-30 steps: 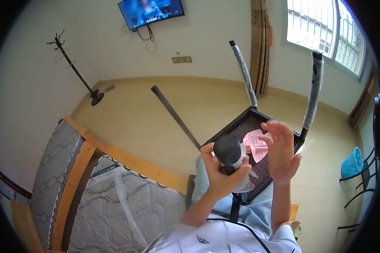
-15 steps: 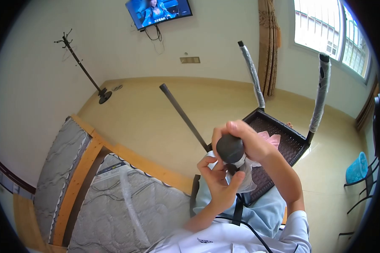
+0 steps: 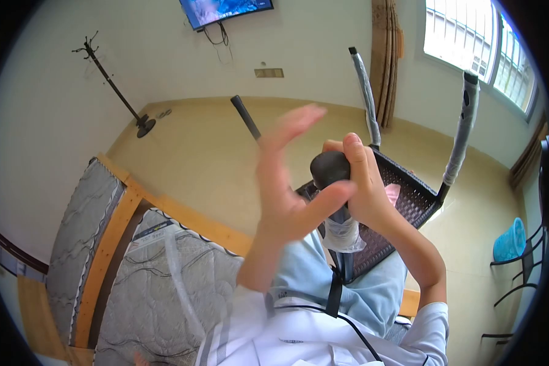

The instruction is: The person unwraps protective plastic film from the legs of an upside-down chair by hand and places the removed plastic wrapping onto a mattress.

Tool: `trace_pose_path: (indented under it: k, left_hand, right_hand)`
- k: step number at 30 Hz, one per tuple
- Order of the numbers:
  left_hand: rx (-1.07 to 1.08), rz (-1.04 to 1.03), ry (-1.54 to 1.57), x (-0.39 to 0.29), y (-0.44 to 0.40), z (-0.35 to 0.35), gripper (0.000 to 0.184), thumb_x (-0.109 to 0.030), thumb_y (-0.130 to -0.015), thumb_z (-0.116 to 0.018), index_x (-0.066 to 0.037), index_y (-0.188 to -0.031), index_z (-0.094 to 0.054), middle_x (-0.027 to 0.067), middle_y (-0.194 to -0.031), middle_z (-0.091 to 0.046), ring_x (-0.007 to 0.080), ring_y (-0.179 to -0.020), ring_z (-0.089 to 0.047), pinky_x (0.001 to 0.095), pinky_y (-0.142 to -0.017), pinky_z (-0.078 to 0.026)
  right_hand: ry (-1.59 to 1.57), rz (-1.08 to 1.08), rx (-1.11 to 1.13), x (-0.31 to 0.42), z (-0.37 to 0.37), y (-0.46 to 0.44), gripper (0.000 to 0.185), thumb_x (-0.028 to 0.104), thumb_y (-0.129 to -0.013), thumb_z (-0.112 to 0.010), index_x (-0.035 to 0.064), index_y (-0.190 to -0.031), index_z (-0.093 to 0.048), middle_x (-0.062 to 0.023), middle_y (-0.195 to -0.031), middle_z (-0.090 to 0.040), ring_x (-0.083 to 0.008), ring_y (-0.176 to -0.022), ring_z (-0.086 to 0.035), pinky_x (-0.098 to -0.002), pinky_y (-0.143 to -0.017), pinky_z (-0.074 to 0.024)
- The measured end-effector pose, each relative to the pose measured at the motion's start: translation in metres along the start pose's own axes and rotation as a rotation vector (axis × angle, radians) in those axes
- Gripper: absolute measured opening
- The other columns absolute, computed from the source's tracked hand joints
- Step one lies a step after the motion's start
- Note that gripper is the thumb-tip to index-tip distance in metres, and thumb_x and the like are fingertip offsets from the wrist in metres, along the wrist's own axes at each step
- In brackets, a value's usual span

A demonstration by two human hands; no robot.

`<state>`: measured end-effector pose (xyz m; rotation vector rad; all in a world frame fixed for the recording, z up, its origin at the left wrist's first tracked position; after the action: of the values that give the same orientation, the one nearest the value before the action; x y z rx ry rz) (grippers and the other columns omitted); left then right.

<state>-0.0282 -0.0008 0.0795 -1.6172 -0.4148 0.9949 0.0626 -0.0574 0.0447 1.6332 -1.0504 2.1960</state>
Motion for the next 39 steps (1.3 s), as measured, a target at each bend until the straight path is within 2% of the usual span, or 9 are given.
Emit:
trace_pose_path:
  k: [4, 6, 8, 12, 14, 18, 22, 27, 39]
  left_hand:
    - [0.492, 0.095, -0.447, -0.007, -0.014, -0.026, 0.032, -0.032, -0.069, -0.054, -0.005, -0.086, -0.048, 0.0101, -0.071, -0.053, 0.0209, -0.062, -0.054, 0.0294, -0.055, -0.041]
    - [0.478, -0.023, -0.644, -0.011, -0.010, -0.026, 0.024, -0.028, -0.074, -0.048, -0.005, -0.081, -0.050, 0.0105, -0.055, -0.051, 0.0256, -0.044, -0.050, 0.0292, -0.041, -0.039]
    - [0.517, 0.011, -0.747, -0.015, -0.009, -0.029, 0.024, -0.028, -0.074, -0.048, -0.004, -0.078, -0.049, 0.0111, -0.057, -0.051, 0.0257, -0.046, -0.051, 0.0306, -0.042, -0.039]
    - [0.513, -0.014, -0.820, -0.017, -0.006, -0.036, 0.024, -0.027, -0.074, -0.048, -0.004, -0.072, -0.047, 0.0107, -0.057, -0.051, 0.0258, -0.047, -0.051, 0.0320, -0.042, -0.040]
    - [0.480, -0.082, -0.792, -0.018, -0.005, -0.036, 0.023, -0.026, -0.074, -0.049, -0.005, -0.067, -0.046, 0.0087, -0.053, -0.048, 0.0245, -0.042, -0.047, 0.0317, -0.039, -0.037]
    - [0.413, -0.157, -0.732, -0.020, -0.005, -0.033, 0.027, -0.027, -0.075, -0.047, -0.006, -0.058, -0.043, 0.0062, -0.048, -0.040, 0.0221, -0.036, -0.039, 0.0297, -0.035, -0.031]
    - [0.425, -0.197, -0.708, -0.022, -0.002, -0.031, 0.028, -0.027, -0.077, -0.045, -0.007, -0.057, -0.043, 0.0051, -0.046, -0.039, 0.0204, -0.035, -0.038, 0.0286, -0.035, -0.030]
    - [0.417, -0.260, -0.685, -0.021, -0.001, -0.028, 0.029, -0.027, -0.077, -0.043, -0.007, -0.056, -0.044, 0.0032, -0.044, -0.037, 0.0182, -0.035, -0.038, 0.0278, -0.033, -0.028]
    - [0.499, -0.230, -0.621, -0.019, 0.001, -0.023, 0.029, -0.029, -0.076, -0.044, -0.004, -0.060, -0.047, 0.0041, -0.046, -0.037, 0.0187, -0.035, -0.038, 0.0277, -0.034, -0.030]
  right_hand:
    - [0.287, 0.396, 0.095, 0.011, -0.002, -0.001, 0.029, 0.023, -0.078, -0.032, -0.0023, -0.085, -0.044, -0.0128, -0.057, -0.047, -0.0253, -0.052, -0.045, -0.0289, -0.053, -0.0368]
    - [0.088, 0.119, 0.418, -0.007, -0.002, -0.017, 0.028, 0.024, -0.077, -0.035, -0.0015, -0.084, -0.045, -0.0091, -0.064, -0.050, -0.0200, -0.059, -0.048, -0.0278, -0.055, -0.0371]
    - [-0.027, -0.107, 0.727, -0.029, 0.000, -0.028, 0.031, 0.028, -0.078, -0.040, 0.0008, -0.090, -0.046, -0.0037, -0.080, -0.051, -0.0109, -0.072, -0.046, -0.0248, -0.060, -0.0373]
    - [-0.549, -0.335, 0.812, -0.042, -0.001, -0.027, 0.036, 0.038, -0.077, -0.045, 0.0033, -0.086, -0.047, -0.0014, -0.077, -0.046, -0.0069, -0.068, -0.042, -0.0204, -0.059, -0.0366]
    - [-0.617, -0.203, 0.855, -0.048, 0.001, -0.027, 0.038, 0.043, -0.073, -0.049, 0.0053, -0.082, -0.046, -0.0007, -0.079, -0.046, -0.0058, -0.069, -0.042, -0.0207, -0.058, -0.0368]
    - [-0.682, -0.332, 0.452, -0.051, 0.000, -0.010, 0.040, 0.046, -0.065, -0.059, 0.0084, -0.057, -0.045, 0.0042, -0.056, -0.044, -0.0040, -0.050, -0.040, -0.0182, -0.044, -0.0346]
    - [-0.957, -0.301, 0.382, -0.042, -0.008, 0.001, 0.038, 0.041, -0.065, -0.061, 0.0053, -0.057, -0.049, 0.0033, -0.055, -0.047, -0.0042, -0.048, -0.041, -0.0177, -0.043, -0.0345]
    - [-0.859, -0.118, 0.167, -0.039, -0.004, 0.008, 0.035, 0.035, -0.067, -0.061, 0.0035, -0.055, -0.050, 0.0012, -0.054, -0.049, -0.0045, -0.046, -0.041, -0.0178, -0.042, -0.0333]
    - [-0.780, -0.122, 0.051, -0.023, -0.004, 0.017, 0.037, 0.030, -0.072, -0.056, 0.0059, -0.047, -0.041, 0.0048, -0.048, -0.039, -0.0021, -0.045, -0.031, -0.0186, -0.040, -0.0242]
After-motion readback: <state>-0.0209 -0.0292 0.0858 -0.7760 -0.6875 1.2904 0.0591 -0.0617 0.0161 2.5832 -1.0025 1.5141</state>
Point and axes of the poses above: each hand's wrist, its own y-axis away from the middle knuckle, its own z-axis out of the back of the hand, x = y × z, the point moved 6 cm from there along -y, towards the middle knuckle
